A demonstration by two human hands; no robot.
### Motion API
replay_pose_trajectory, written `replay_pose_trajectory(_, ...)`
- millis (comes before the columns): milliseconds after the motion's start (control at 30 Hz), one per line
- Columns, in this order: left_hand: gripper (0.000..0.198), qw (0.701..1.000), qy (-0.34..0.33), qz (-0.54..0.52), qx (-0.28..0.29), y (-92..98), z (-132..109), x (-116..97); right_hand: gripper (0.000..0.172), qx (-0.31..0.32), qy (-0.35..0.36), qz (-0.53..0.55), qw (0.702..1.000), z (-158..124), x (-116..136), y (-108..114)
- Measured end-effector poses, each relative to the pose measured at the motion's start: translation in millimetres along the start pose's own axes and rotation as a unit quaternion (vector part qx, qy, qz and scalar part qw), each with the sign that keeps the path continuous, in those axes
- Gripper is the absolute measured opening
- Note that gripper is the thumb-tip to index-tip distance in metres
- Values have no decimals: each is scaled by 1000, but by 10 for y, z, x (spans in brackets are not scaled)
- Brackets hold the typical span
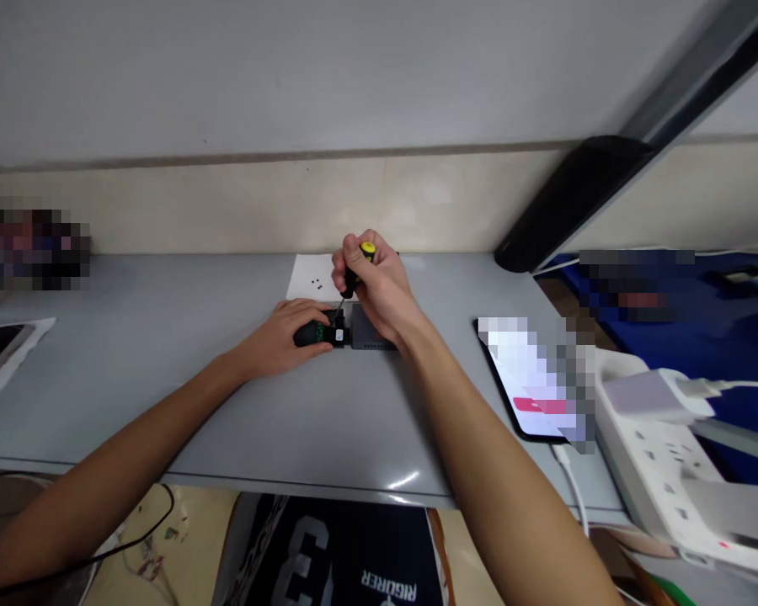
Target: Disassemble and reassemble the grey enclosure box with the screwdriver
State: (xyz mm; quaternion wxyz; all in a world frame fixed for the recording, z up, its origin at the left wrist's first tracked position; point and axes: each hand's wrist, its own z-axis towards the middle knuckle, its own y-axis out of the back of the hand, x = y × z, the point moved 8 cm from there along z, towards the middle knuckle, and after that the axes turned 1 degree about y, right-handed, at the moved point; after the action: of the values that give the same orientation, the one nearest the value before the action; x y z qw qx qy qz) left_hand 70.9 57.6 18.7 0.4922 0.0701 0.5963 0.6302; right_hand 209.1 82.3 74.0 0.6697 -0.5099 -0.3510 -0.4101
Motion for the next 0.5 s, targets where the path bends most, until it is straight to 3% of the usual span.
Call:
replay_pose_trajectory(200, 22, 1000, -7, 3, 0, -4, -2, -2, 52, -6, -15, -17, 1000, 26, 7, -42)
replay_pose_trajectory(300, 21, 1000, -20, 9, -9, 1, -9, -10, 43, 12, -31, -11, 999, 14, 17, -46)
replay_pose_trajectory(400, 21, 1000, -20, 15, -11, 5, -16, -10, 37, 11, -16, 1, 1000, -9, 38, -26)
replay_pose_trajectory(500, 21, 1000, -20, 13, -10, 13, -16, -19, 41, 5, -6, 19, 1000, -22, 20, -30)
